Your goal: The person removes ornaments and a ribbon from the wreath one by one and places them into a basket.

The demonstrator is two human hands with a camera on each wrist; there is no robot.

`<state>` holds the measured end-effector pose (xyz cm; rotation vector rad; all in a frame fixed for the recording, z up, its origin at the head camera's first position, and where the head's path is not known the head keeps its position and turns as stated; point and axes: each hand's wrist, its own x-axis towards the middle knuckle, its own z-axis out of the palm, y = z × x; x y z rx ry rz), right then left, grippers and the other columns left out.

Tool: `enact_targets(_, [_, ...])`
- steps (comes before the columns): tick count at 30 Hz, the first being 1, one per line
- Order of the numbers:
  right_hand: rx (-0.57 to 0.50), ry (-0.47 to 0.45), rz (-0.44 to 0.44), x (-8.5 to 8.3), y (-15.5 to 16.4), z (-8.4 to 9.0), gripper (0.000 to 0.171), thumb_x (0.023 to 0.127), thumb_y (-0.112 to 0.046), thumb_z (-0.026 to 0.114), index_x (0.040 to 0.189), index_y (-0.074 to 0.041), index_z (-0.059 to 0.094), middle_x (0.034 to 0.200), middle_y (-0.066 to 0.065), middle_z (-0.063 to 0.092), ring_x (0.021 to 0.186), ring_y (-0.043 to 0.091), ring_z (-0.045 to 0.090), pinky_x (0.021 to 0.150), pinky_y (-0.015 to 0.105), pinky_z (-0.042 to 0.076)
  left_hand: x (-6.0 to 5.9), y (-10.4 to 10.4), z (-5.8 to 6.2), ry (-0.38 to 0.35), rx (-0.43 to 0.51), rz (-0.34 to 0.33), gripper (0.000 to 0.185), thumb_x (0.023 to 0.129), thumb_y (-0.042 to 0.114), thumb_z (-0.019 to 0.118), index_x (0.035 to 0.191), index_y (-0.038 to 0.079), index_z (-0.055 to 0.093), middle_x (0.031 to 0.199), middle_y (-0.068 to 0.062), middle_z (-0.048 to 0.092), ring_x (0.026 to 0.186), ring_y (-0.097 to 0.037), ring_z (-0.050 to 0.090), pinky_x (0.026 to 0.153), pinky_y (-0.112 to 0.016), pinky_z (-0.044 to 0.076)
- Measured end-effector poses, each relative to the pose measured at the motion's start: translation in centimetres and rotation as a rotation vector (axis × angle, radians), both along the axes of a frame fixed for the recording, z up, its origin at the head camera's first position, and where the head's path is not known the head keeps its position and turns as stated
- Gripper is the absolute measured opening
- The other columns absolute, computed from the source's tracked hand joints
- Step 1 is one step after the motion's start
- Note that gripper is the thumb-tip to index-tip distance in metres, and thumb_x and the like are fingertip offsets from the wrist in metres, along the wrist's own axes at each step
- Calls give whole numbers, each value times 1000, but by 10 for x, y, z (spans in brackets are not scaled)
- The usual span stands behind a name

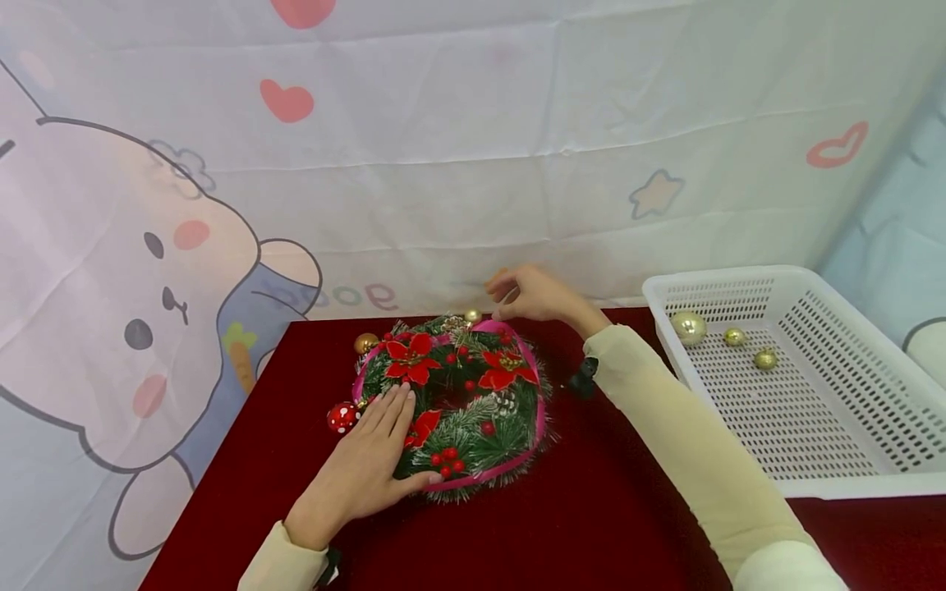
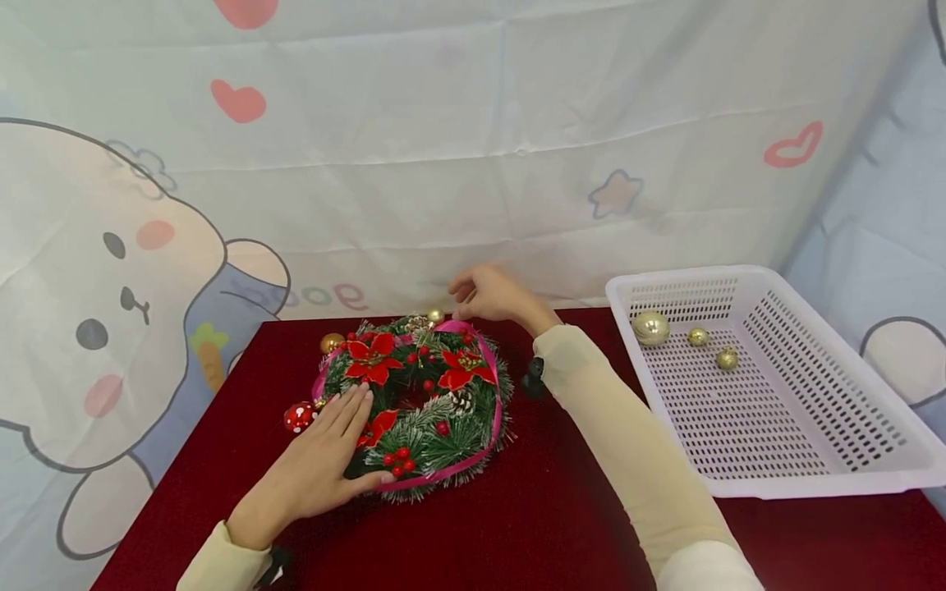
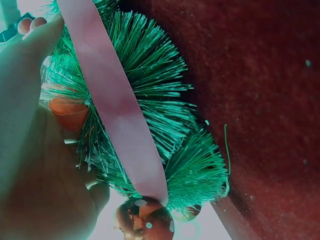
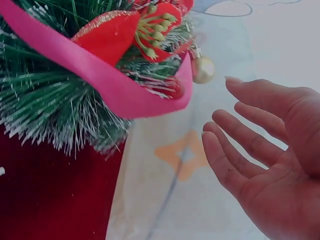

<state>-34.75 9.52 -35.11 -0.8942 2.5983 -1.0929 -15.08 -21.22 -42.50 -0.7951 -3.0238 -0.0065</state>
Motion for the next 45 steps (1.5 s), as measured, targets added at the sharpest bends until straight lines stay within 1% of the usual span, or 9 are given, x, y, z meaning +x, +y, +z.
enact_targets(4, [5,-18,-3,-2,-9,-4,48,93,-9,76,139,2,66,135,22,68,124,39,69,105,45,59,1,0,1,6,-3,-4,109,95,77,53,165,-1,26,176,-18,17,165,-37,19,134,-53,23])
enact_targets(8, [16,-40,1,-4,-15,-9,48,94,-12,76,140,-1,66,136,20,66,125,37,69,106,46,59,1,-1,1,1,-4,0,109,95,78,53,166,0,25,176,-17,17,165,-37,19,134,-53,22])
enact_targets(12, [13,-50,13,-7,-19,-16,50,95,-17,78,141,-3,65,138,19,67,126,37,69,108,46,58,1,-1,1,1,-1,2,109,95,78,54,166,0,25,176,-17,18,165,-37,19,134,-53,22])
enact_targets(14, [-2,-56,25,-9,-21,-20,50,95,-16,79,141,-1,65,138,20,69,125,36,70,107,45,58,1,-2,0,0,1,3,109,95,78,54,166,0,25,176,-17,18,165,-37,19,134,-53,22])
enact_targets(21, [-31,-123,40,-10,-26,-28,49,95,-15,80,140,-2,66,135,17,72,126,35,70,106,44,60,2,-3,-2,-14,11,4,110,95,78,54,166,0,24,177,-17,16,165,-37,18,134,-54,22])
enact_targets(26, [-44,-132,34,-10,-27,-31,43,95,-15,79,136,-6,70,135,16,73,127,35,70,104,43,60,1,-3,-3,-1,6,3,110,95,79,52,166,0,24,177,-17,17,165,-36,19,134,-53,22])
enact_targets(36, [-61,-127,21,-11,-27,-34,46,95,-15,79,139,-5,69,133,16,73,126,36,70,100,42,62,0,-3,-2,3,-2,3,110,95,79,51,166,0,25,176,-17,18,165,-37,19,134,-53,22])
enact_targets(40, [-77,-125,14,-12,-28,-36,40,94,-16,80,132,-7,73,128,14,76,122,34,72,97,41,63,0,-3,-2,2,-3,4,110,95,79,51,166,0,24,177,-17,18,165,-36,19,134,-53,22])
enact_targets(45, [-93,-114,1,-11,-29,-33,33,93,-14,82,124,-7,77,122,14,77,118,33,74,99,41,63,0,-3,-2,4,-2,3,110,95,79,52,166,0,25,176,-17,18,165,-36,20,134,-53,22])
